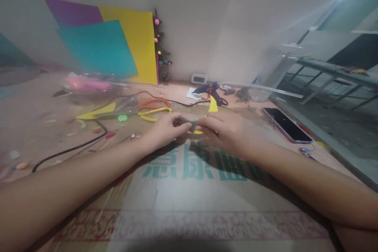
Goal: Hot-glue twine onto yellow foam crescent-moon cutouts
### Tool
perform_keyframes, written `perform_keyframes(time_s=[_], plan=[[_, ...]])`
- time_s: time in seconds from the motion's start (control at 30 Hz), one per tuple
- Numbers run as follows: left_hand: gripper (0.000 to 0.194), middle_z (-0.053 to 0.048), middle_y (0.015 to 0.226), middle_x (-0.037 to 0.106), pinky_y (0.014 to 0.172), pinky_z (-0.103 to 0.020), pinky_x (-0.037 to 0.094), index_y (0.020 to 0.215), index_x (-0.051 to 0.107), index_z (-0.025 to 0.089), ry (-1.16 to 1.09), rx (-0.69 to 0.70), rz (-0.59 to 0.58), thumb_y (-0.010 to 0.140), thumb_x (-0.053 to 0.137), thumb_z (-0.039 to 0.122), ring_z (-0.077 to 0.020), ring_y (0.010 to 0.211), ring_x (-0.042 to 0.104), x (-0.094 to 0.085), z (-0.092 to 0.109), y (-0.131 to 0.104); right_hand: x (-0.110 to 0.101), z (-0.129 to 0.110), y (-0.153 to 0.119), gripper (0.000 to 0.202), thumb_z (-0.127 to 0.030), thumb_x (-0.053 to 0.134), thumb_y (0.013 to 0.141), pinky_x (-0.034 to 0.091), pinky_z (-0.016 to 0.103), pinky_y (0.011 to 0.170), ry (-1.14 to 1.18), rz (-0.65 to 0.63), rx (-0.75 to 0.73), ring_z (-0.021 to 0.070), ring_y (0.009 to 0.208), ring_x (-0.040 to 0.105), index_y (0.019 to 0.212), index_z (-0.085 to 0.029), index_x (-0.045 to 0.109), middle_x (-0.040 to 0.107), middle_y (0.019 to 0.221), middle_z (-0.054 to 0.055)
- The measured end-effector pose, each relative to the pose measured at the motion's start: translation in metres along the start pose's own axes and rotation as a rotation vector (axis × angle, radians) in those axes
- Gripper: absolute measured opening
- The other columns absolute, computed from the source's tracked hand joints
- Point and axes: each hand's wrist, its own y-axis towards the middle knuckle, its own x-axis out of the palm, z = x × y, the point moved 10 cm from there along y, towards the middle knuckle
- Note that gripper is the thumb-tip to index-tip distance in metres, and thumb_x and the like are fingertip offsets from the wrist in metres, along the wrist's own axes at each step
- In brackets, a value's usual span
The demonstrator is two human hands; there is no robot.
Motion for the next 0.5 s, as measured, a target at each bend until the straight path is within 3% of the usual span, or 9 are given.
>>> perform_keyframes(time_s=[0.1,0.2,0.5], plan=[[0.022,0.003,0.056,0.054,0.048,-0.020,0.036,0.073,0.057,0.016,0.015,0.040,-0.023,0.085,0.051,0.034,-0.0103,0.051,0.051,0.002,0.003,0.000,-0.010,0.018,0.002,0.024,-0.026,0.045,0.095,0.037,0.026,0.061,0.033,0.065,0.081,0.0142,0.068,0.059,0.087,-0.018,0.067,0.068,0.076,0.004],[0.023,0.004,0.056,0.053,0.050,-0.020,0.036,0.073,0.055,0.017,0.025,0.060,-0.024,0.087,0.049,0.034,-0.0102,0.052,0.051,0.001,0.005,-0.001,-0.007,0.032,0.001,0.021,-0.024,0.047,0.093,0.037,0.025,0.061,0.022,0.056,0.128,0.0141,0.069,0.059,0.086,-0.019,0.066,0.068,0.076,0.003],[0.017,0.004,0.057,0.053,0.050,-0.021,0.037,0.076,0.055,0.017,0.022,0.042,-0.020,0.085,0.049,0.031,-0.0112,0.052,0.051,0.002,0.005,0.000,-0.001,0.044,-0.001,0.015,-0.022,0.053,0.089,0.036,0.027,0.062,-0.020,-0.013,0.193,0.0164,0.072,0.058,0.084,-0.020,0.067,0.066,0.077,0.003]])
